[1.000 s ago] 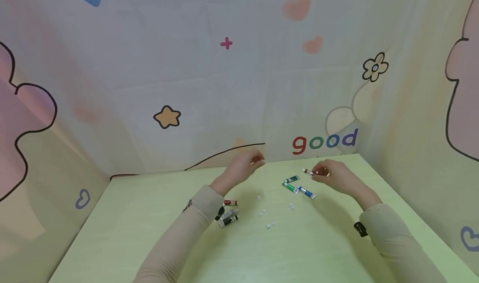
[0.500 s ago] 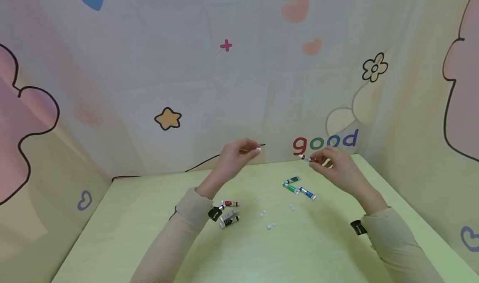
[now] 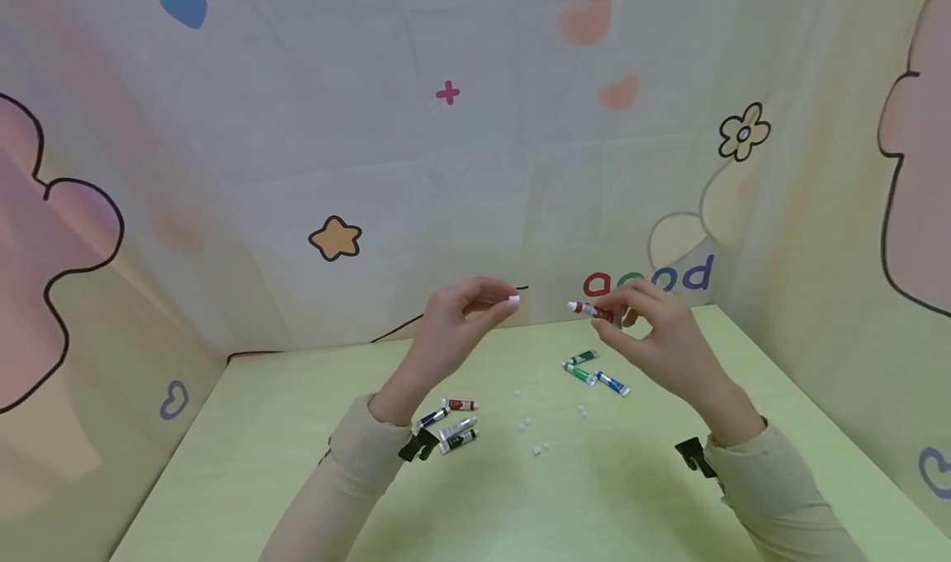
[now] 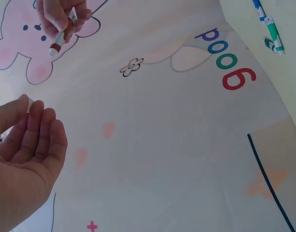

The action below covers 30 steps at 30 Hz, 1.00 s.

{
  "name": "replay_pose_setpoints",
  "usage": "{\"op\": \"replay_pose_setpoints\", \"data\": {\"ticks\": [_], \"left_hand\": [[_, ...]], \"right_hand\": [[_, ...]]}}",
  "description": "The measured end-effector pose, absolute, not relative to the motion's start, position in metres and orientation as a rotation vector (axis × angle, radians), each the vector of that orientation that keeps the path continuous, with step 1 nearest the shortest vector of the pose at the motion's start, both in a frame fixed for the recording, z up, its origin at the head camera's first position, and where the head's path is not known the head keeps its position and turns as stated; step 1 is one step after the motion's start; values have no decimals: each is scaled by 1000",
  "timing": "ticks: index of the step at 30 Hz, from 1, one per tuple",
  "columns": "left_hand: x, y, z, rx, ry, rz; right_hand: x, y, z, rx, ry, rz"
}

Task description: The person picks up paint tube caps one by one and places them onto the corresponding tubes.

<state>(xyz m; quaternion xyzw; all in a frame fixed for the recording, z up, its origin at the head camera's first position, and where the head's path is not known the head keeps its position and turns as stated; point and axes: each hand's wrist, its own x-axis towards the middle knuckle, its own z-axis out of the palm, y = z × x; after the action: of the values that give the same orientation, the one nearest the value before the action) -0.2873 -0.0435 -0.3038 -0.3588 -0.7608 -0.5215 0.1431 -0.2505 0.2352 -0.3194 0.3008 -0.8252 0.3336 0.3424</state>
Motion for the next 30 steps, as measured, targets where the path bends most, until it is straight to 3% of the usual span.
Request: {"op": "replay_pose_setpoints", "data": {"ticks": [30], "left_hand": [[-247, -36, -308, -1171, -2173, -1402]], "right_hand": [[-224, 200, -317, 1077, -1957, 821]]}}
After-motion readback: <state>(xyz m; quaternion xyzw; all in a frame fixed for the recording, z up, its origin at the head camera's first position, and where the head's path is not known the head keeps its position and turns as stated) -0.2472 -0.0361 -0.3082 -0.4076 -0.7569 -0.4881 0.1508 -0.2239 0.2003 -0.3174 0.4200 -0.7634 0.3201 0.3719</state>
